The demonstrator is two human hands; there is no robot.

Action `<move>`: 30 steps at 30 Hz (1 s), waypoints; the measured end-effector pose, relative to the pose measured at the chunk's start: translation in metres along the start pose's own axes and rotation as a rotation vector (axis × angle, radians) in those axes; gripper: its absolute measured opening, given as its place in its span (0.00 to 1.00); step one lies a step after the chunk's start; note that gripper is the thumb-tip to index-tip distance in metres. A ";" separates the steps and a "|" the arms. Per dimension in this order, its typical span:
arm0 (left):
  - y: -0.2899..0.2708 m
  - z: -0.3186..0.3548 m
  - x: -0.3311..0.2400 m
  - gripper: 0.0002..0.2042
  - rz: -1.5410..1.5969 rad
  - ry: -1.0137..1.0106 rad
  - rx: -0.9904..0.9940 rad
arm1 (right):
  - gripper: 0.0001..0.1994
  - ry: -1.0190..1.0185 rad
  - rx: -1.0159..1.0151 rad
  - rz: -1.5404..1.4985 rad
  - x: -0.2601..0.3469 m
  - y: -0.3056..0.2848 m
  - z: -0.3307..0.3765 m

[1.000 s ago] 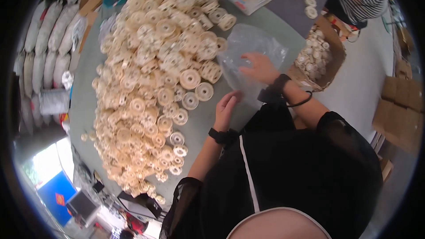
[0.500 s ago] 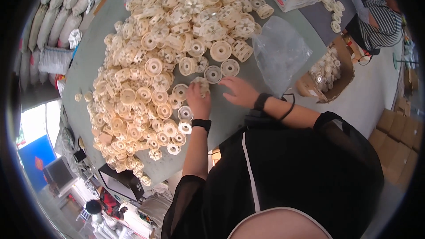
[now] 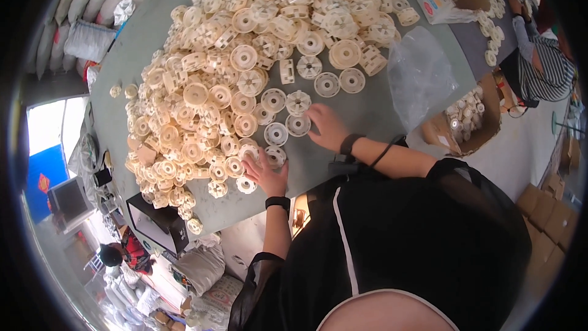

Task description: Sorting and inspecting small white plastic components from a pile into a box at a work table.

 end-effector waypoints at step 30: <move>-0.075 -0.015 -0.070 0.27 0.741 0.180 -0.029 | 0.23 0.218 0.393 -0.769 0.073 -0.004 -0.003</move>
Point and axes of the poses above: each hand's wrist, its own z-axis away from the middle knuckle, its own y-axis out of the palm, x = y × z, the point moved 1 cm from there along -z, towards the middle knuckle, and after that the axes turned 1 degree about y, right-handed, at the moved point
